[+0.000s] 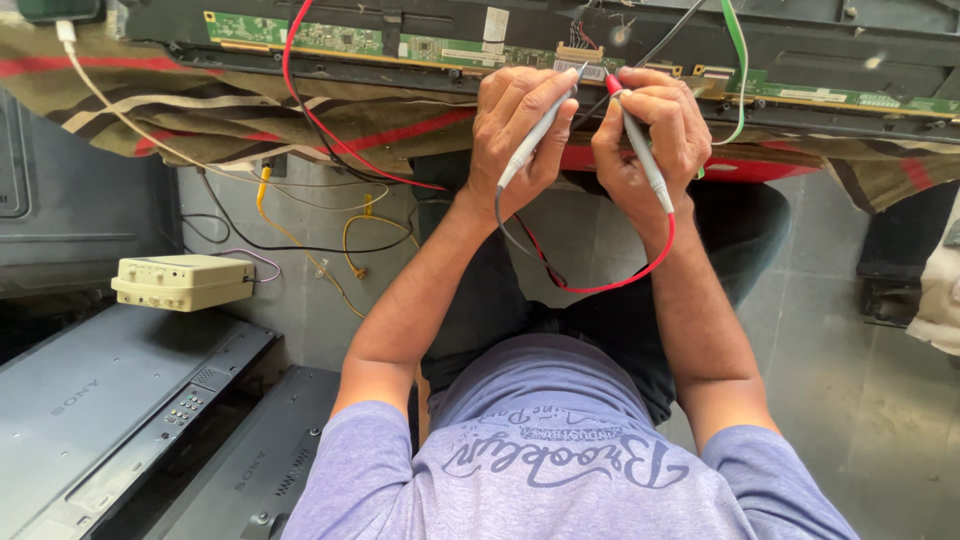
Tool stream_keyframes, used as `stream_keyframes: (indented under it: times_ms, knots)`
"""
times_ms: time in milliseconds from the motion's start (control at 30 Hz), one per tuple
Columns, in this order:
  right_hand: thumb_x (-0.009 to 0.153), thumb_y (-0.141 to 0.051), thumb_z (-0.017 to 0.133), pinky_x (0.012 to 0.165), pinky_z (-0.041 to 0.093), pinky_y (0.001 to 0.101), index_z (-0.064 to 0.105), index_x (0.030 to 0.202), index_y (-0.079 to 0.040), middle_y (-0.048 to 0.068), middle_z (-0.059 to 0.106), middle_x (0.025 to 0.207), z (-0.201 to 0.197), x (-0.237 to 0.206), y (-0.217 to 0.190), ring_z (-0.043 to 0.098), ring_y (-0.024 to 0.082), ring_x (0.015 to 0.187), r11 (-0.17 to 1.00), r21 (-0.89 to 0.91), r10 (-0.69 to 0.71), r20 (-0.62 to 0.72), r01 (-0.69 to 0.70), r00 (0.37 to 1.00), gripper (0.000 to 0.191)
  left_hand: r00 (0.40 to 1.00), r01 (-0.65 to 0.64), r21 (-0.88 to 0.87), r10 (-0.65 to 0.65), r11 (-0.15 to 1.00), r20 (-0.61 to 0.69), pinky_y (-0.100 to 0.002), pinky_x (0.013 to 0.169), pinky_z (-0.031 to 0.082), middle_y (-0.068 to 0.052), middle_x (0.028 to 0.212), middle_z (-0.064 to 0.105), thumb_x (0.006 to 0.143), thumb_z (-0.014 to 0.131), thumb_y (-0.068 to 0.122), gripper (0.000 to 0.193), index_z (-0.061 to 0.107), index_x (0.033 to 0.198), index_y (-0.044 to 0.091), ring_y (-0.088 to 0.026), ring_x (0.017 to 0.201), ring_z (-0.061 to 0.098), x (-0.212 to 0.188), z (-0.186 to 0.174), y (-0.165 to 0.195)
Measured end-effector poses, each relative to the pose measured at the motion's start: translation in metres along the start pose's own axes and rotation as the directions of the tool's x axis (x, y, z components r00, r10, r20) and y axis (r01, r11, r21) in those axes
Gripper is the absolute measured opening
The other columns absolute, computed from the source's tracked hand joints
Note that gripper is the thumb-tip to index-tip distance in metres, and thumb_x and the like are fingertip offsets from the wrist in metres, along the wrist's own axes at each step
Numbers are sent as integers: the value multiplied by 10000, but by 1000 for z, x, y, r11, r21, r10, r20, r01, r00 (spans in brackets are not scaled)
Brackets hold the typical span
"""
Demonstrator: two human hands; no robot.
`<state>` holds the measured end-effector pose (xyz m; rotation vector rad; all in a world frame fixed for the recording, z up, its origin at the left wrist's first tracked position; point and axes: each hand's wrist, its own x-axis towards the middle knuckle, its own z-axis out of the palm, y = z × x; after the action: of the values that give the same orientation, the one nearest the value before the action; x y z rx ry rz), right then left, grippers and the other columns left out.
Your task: The person uses a multimeter to test electrical continuity and voltage on a disassembled television circuit board. They connect the multimeter probes to various points on the board and ribbon cable connectors, checking readings throughout the clip.
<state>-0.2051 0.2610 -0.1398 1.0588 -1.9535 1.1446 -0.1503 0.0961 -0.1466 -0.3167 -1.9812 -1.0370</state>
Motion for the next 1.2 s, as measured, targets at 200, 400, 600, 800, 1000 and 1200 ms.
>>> stream_keyframes:
  times_ms: [200, 400, 600, 800, 1000, 1200]
  knots:
    - [936, 129, 729, 896, 622, 437, 568, 1022, 15, 166, 675, 930, 1, 2, -3, 754, 364, 1014, 1000, 2, -17, -19, 17, 1000, 215, 998, -39, 4, 39, 999, -40, -403, 990, 495, -100, 1089, 702, 1005, 701, 64, 211, 660, 1208, 25, -281, 1049, 664, 2, 0, 1]
    - [966, 118, 741, 923, 616, 440, 577, 1044, 13, 182, 685, 992, 2, 2, -6, 750, 364, 1039, 1000, -17, -14, -7, 14, 1000, 210, 997, -26, -11, 25, 1000, -68, -392, 988, 496, -96, 1082, 705, 992, 718, 59, 226, 662, 1210, 37, -280, 1051, 665, 2, -2, 1]
    - [970, 115, 745, 931, 613, 436, 570, 1056, 14, 189, 692, 1024, 2, -4, -1, 745, 361, 1052, 999, -28, -17, -3, 17, 1000, 219, 997, -19, -24, 17, 1000, -71, -392, 1007, 496, -79, 1088, 710, 999, 708, 69, 228, 657, 1220, 45, -269, 1063, 669, 0, 1, -1]
    - [977, 111, 748, 924, 616, 435, 566, 1056, 10, 183, 690, 1008, 4, -6, -1, 748, 361, 1047, 1000, -12, -16, -20, 15, 1000, 223, 998, -18, -23, 16, 1000, -67, -390, 1002, 497, -82, 1090, 710, 1002, 709, 79, 235, 656, 1228, 47, -264, 1062, 672, -2, 0, 0]
    - [980, 110, 743, 930, 618, 435, 566, 1053, 7, 170, 691, 993, 2, -4, -1, 751, 356, 1053, 1000, 3, -12, -14, 12, 1000, 218, 997, -33, -19, 31, 999, -70, -392, 993, 496, -84, 1087, 713, 1000, 711, 68, 229, 659, 1221, 41, -268, 1061, 674, 0, 0, 0]
    - [944, 132, 739, 904, 624, 435, 569, 1031, 10, 163, 688, 953, 3, -2, 0, 754, 360, 1022, 1000, 2, -18, -33, 18, 999, 227, 998, -30, 1, 30, 1000, -52, -396, 990, 500, -93, 1089, 708, 999, 712, 64, 221, 660, 1211, 28, -276, 1057, 672, 1, 0, 2]
